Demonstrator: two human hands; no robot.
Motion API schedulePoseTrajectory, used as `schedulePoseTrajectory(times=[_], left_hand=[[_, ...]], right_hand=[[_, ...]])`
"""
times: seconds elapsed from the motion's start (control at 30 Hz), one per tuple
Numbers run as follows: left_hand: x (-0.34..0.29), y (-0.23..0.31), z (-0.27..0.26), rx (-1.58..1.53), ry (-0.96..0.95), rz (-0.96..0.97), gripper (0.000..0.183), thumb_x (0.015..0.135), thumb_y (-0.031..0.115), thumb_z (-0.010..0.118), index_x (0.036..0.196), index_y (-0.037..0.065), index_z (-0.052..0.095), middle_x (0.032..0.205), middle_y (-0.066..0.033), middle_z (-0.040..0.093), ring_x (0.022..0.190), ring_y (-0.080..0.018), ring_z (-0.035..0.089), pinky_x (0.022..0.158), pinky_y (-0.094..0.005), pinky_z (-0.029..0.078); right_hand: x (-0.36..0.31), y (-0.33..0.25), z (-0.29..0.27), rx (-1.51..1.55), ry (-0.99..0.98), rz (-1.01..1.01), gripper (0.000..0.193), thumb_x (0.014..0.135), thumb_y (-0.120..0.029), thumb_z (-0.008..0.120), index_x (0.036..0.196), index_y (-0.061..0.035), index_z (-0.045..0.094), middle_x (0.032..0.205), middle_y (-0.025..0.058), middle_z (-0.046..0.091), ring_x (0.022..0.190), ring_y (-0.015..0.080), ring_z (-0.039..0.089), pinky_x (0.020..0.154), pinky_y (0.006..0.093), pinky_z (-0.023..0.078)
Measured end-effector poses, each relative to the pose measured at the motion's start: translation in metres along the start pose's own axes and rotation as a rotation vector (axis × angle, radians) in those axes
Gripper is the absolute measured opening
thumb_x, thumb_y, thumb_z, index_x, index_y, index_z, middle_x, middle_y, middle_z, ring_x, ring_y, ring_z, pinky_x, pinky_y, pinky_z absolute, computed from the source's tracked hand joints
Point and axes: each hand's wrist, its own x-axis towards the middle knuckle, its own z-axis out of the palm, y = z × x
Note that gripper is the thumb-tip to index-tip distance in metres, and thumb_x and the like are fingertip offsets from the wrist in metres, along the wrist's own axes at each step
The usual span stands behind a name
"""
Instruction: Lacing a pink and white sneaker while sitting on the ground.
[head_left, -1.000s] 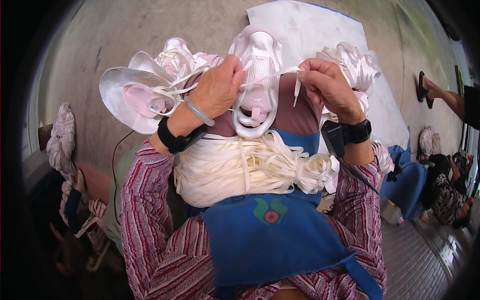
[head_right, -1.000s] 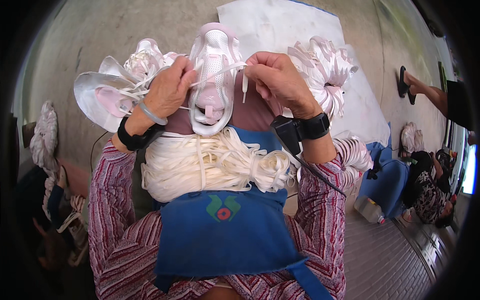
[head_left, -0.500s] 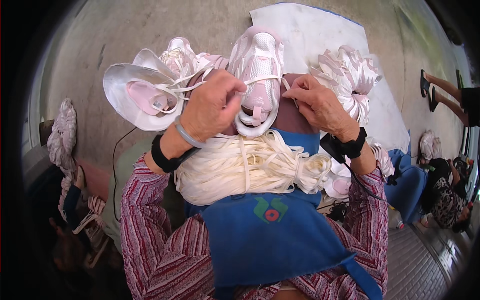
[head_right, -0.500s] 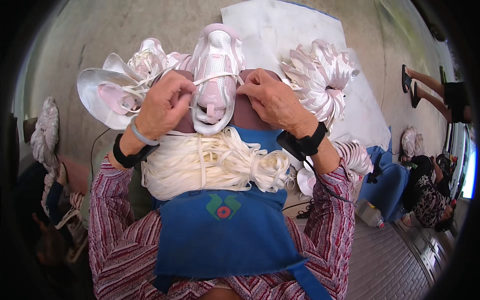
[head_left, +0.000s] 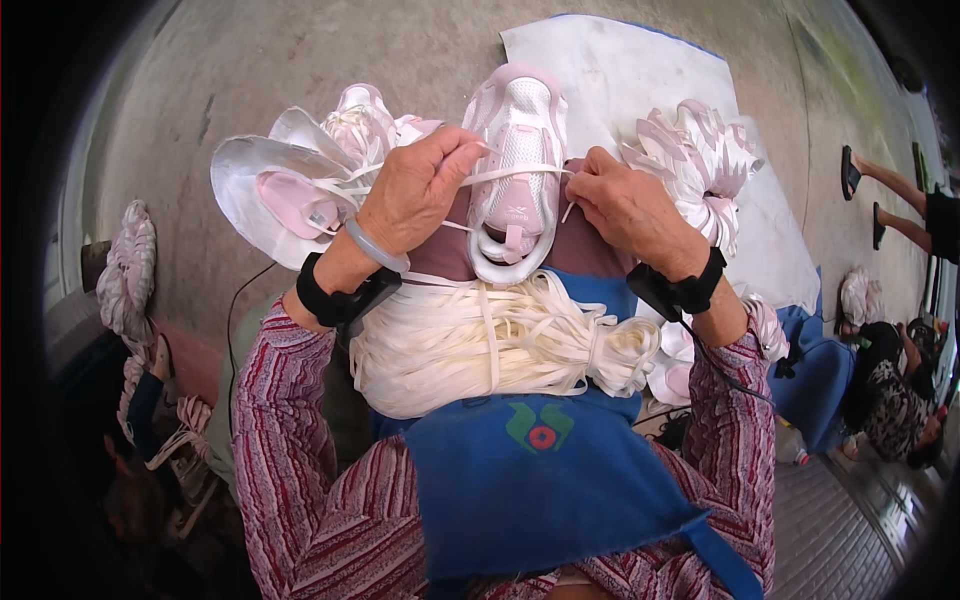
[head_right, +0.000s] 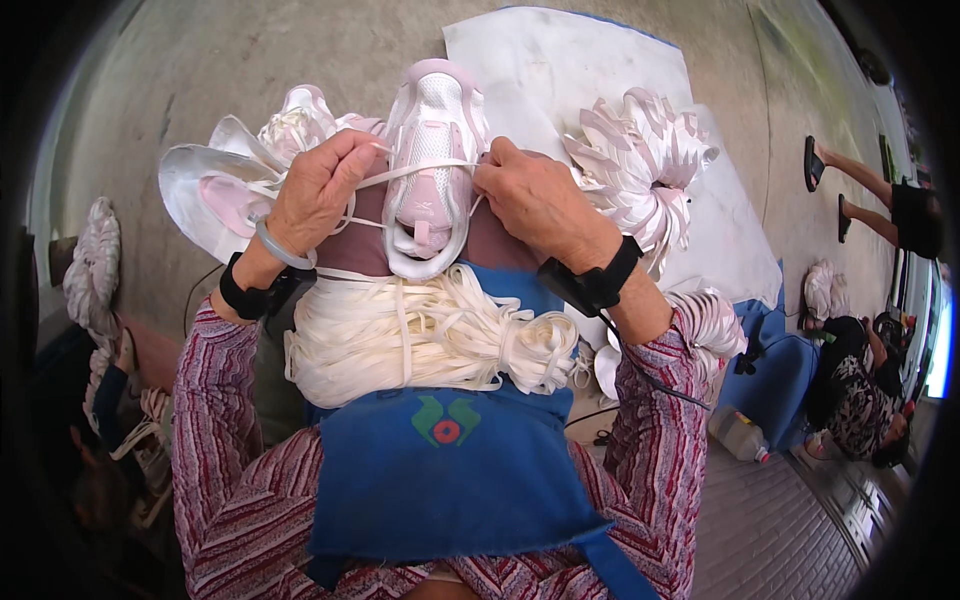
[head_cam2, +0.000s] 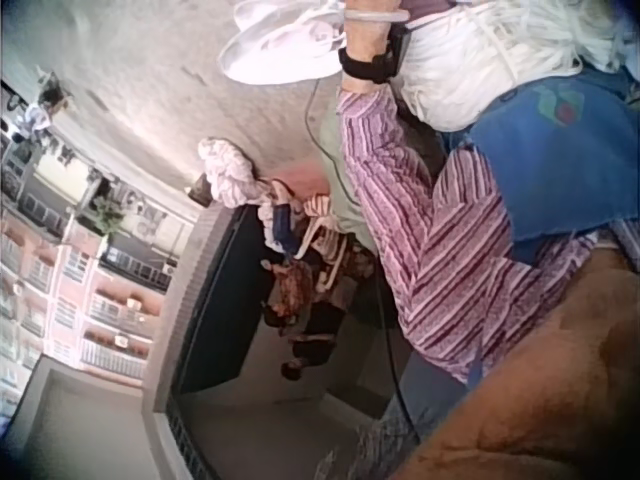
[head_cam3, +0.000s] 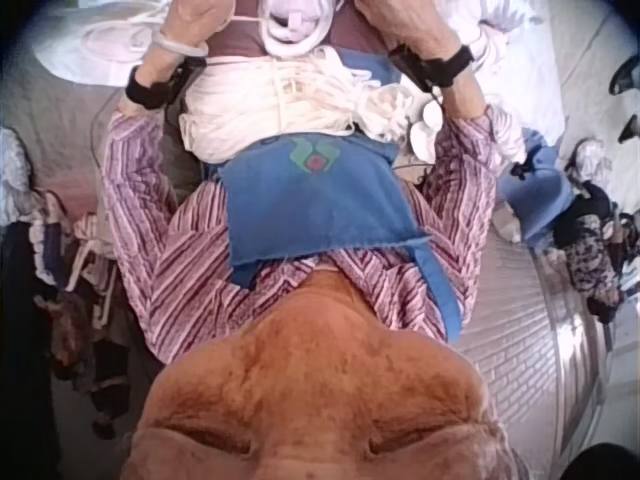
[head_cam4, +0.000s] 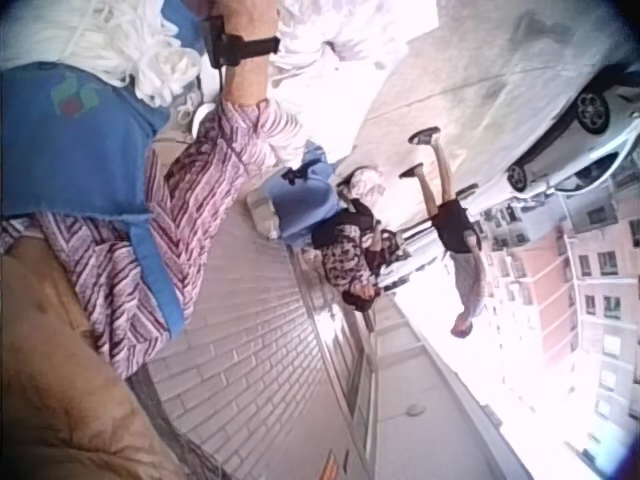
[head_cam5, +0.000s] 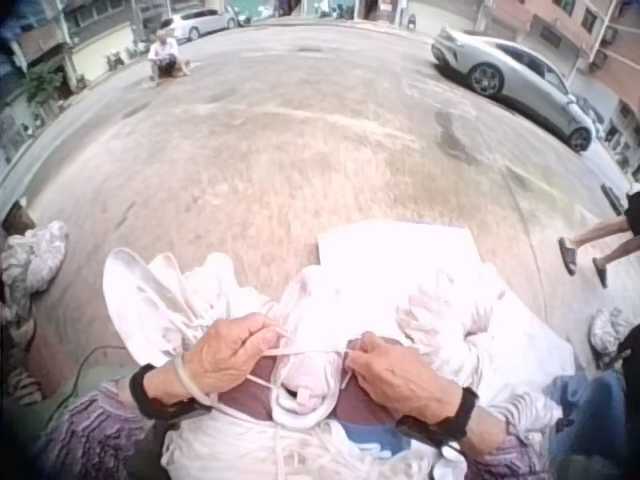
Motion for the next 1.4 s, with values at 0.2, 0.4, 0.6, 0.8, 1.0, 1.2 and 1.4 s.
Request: schedulePoseTrajectory(times=[0.2,0.4,0.6,0.8,1.0,1.2,1.4], left_hand=[[0.027,-0.001,-0.006,-0.196,0.057,-0.238,0.033,0.097,0.017,0.042,0.125,0.001,0.050,0.072,0.0008,0.056,0.067,-0.0070,0.047,0.061,-0.0223,0.041],[0.071,-0.053,-0.003,0.154,0.014,-0.312,0.047,0.092,0.028,0.049,0.130,0.000,0.046,0.107,-0.0184,0.064,0.100,-0.0247,0.059,0.089,-0.0321,0.044],[0.093,-0.047,0.001,0.153,-0.095,-0.262,0.070,0.084,0.047,0.063,0.131,-0.002,0.044,0.126,-0.0220,0.054,0.115,-0.0307,0.055,0.095,-0.0353,0.043],[0.117,-0.038,-0.006,-0.055,-0.252,-0.361,0.071,0.078,0.051,0.069,0.122,-0.002,0.052,0.100,-0.0128,0.061,0.078,-0.0194,0.059,0.062,-0.0301,0.048],[0.117,-0.053,-0.006,-0.268,-0.469,-0.506,0.056,0.075,0.047,0.075,0.111,0.006,0.062,0.068,0.0038,0.055,0.039,-0.0011,0.033,0.033,-0.0185,0.025],[0.112,-0.052,-0.007,-0.491,-0.586,-0.504,0.049,0.082,0.042,0.070,0.110,0.003,0.060,0.067,0.0034,0.055,0.037,0.0001,0.032,0.031,-0.0161,0.023],[0.115,-0.052,-0.013,-0.557,-0.620,-0.508,0.045,0.086,0.040,0.067,0.108,0.002,0.057,0.065,0.0032,0.054,0.037,0.0004,0.033,0.031,-0.0165,0.024]], right_hand=[[0.016,0.004,-0.016,0.747,0.242,0.222,0.009,0.089,-0.003,0.050,0.092,-0.0017,0.059,0.088,0.0047,0.061,0.061,0.0091,0.057,0.054,0.0232,0.046],[0.042,0.004,0.003,0.804,0.198,0.478,0.016,0.089,-0.012,0.054,0.092,0.0019,0.063,0.064,0.0055,0.059,0.054,0.0097,0.056,0.049,0.0255,0.045],[0.050,0.012,0.012,0.447,0.351,0.222,0.016,0.084,-0.013,0.059,0.089,0.0014,0.064,0.074,0.0151,0.060,0.068,0.0278,0.060,0.063,0.0361,0.047],[0.054,0.009,0.008,0.313,0.291,0.190,0.012,0.082,-0.010,0.060,0.086,0.0009,0.063,0.078,0.0178,0.060,0.073,0.0335,0.058,0.068,0.0404,0.047],[0.048,0.007,0.015,0.415,0.308,0.211,0.011,0.081,-0.009,0.062,0.087,0.0003,0.063,0.079,0.0168,0.061,0.074,0.0317,0.060,0.068,0.0378,0.048],[0.040,0.004,0.021,0.607,0.227,0.308,0.010,0.082,-0.008,0.063,0.089,-0.0002,0.063,0.081,0.0149,0.062,0.074,0.0282,0.061,0.068,0.0328,0.049],[0.043,0.002,0.020,0.472,0.338,0.166,0.009,0.085,-0.007,0.064,0.091,-0.0001,0.061,0.079,0.0077,0.059,0.068,0.0149,0.056,0.062,0.0274,0.046]])
